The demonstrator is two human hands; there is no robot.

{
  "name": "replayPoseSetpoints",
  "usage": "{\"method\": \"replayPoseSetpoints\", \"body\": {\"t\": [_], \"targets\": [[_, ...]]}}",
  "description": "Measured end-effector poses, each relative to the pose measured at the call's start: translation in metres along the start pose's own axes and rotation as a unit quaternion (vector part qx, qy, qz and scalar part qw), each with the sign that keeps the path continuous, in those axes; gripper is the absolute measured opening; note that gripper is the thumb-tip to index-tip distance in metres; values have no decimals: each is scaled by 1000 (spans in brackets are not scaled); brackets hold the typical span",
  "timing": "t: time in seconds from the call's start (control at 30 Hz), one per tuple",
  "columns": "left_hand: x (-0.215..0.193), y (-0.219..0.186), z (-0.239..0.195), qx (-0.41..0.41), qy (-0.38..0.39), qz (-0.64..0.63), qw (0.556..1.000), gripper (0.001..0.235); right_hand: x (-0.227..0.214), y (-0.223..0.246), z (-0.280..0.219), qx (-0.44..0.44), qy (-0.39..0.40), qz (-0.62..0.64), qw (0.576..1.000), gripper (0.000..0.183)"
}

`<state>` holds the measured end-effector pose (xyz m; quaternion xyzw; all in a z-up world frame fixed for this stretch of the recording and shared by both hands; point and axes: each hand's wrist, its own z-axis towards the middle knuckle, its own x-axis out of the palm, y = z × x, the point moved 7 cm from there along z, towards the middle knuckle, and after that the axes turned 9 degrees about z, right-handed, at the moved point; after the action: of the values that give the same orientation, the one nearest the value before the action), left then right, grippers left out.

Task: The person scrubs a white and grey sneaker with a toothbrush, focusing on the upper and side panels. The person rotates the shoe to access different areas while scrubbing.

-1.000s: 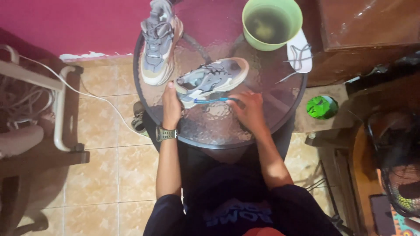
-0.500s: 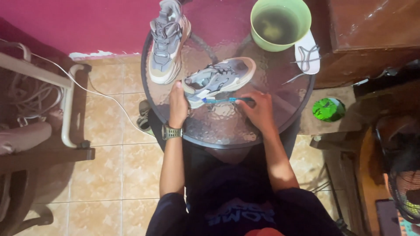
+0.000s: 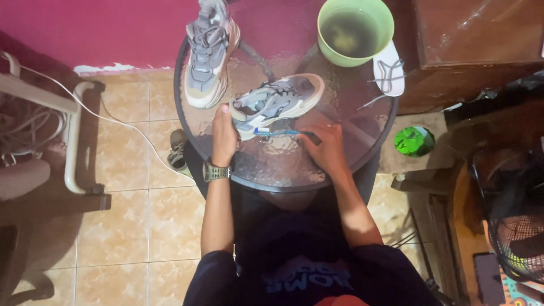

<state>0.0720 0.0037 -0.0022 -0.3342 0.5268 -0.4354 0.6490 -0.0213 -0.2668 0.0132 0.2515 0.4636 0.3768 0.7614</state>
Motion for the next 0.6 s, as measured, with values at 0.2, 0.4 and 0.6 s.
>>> {"method": "replayPoseSetpoints", "body": {"t": [0.2,0.4,0.6], "targets": [[0,-6,1,14,2,1,1000,49,6,-9,-2,8,10,-6,1000,12],[-3,-17,-1,22,-2,-7,1000,47,-5,-25,0,3,8,17,1000,12],[-1,7,3,26,0,11,1000,48,21,-1,0,-58,-12,14,998,22]]}}
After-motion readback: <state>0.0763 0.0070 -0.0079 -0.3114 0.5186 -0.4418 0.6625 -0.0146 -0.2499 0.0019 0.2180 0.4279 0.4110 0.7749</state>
